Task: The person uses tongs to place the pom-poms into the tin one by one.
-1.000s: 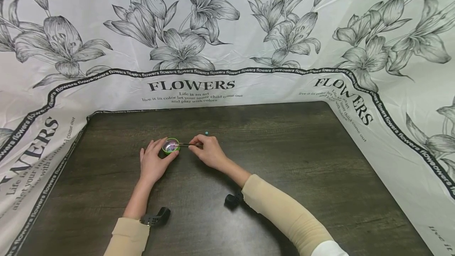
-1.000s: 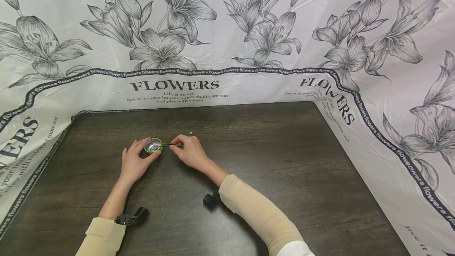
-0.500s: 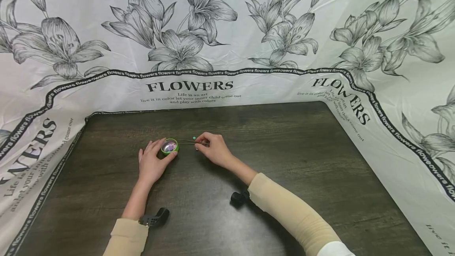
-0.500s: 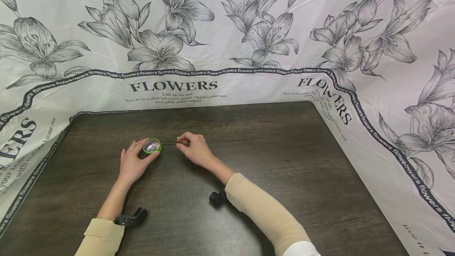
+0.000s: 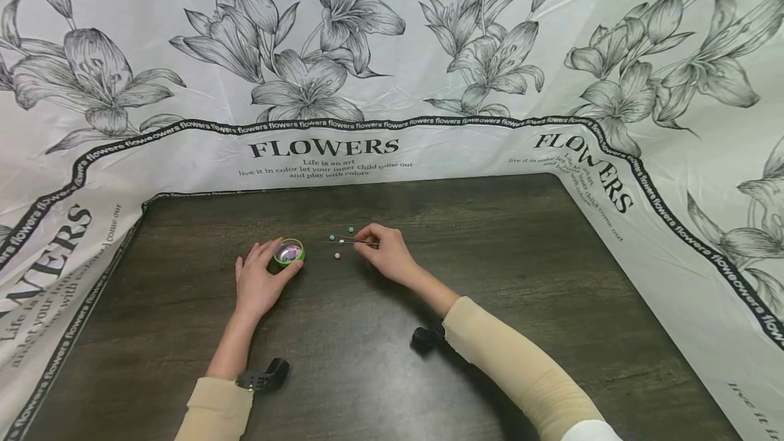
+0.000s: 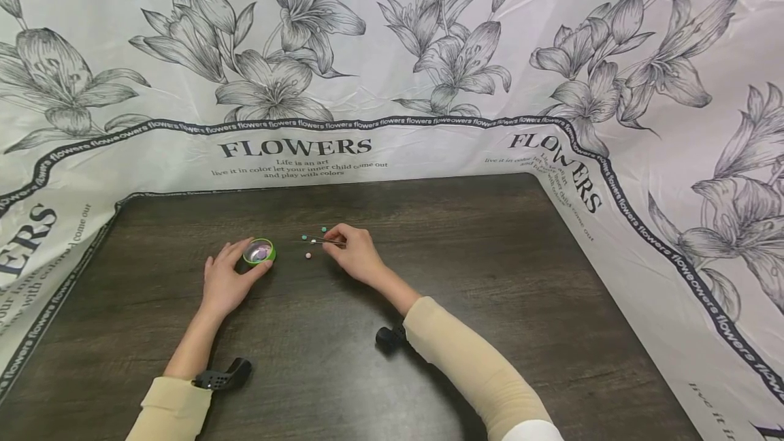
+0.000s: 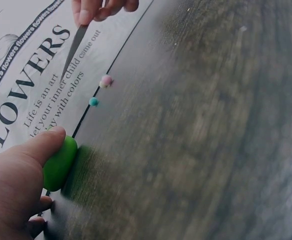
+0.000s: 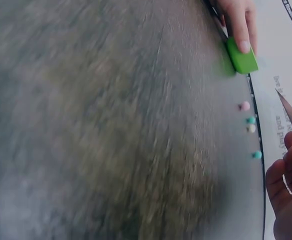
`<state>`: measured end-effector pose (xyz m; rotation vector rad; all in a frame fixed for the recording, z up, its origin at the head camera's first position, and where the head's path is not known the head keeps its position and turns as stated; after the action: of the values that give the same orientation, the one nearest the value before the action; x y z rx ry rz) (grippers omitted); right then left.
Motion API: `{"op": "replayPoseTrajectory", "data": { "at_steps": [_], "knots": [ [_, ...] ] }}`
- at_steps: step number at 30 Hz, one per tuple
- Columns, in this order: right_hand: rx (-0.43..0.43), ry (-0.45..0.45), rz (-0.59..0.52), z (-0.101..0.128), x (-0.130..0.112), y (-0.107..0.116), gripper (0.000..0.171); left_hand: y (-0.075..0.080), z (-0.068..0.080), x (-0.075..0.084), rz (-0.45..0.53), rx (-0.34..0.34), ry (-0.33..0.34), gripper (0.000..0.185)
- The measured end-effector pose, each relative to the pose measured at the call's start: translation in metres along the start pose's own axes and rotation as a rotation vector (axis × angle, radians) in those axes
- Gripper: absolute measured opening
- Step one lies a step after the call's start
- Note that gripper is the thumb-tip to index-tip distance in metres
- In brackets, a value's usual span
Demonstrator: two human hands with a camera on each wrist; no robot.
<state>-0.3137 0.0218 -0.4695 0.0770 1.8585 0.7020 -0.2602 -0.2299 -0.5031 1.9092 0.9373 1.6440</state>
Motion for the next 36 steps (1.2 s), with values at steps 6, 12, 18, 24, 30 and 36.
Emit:
{"op": "replayPoseTrajectory", "data": {
  "at_steps": [6,12,18,24,30,36],
  "knots": [
    [0.014,-0.009,0.017,0.003,0.009,0.008,0.018,0.000,0.000,0.000,0.000,0.002,0.001,0.073],
    [0.027,-0.034,0.025,0.005,0.017,0.015,0.016,0.000,0.000,0.000,-0.001,0.007,-0.003,0.072],
    [0.045,-0.066,0.016,0.006,0.026,0.023,0.016,0.000,0.000,0.000,-0.001,0.005,0.000,0.072],
    [0.050,-0.082,0.010,0.006,0.033,0.026,0.018,0.000,-0.001,0.000,-0.001,0.007,-0.003,0.072],
    [0.057,-0.106,-0.001,0.005,0.037,0.027,0.019,0.000,0.000,-0.001,0.000,0.004,-0.001,0.072],
    [0.081,-0.115,0.004,0.000,0.041,0.028,0.016,0.000,0.000,0.000,0.000,0.004,-0.004,0.072]
  ]
}}
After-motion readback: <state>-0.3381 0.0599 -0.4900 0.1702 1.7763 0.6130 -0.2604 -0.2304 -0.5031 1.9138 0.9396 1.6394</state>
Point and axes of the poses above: each hand's wrist, its own z-axis away from the middle knuckle, its own y-axis out of the back of the hand, x = y × z, the point moved 8 cm from there along -z, towards the middle knuckle, and after that the axes turned 1 degree about -y, right-handed, at the moved point
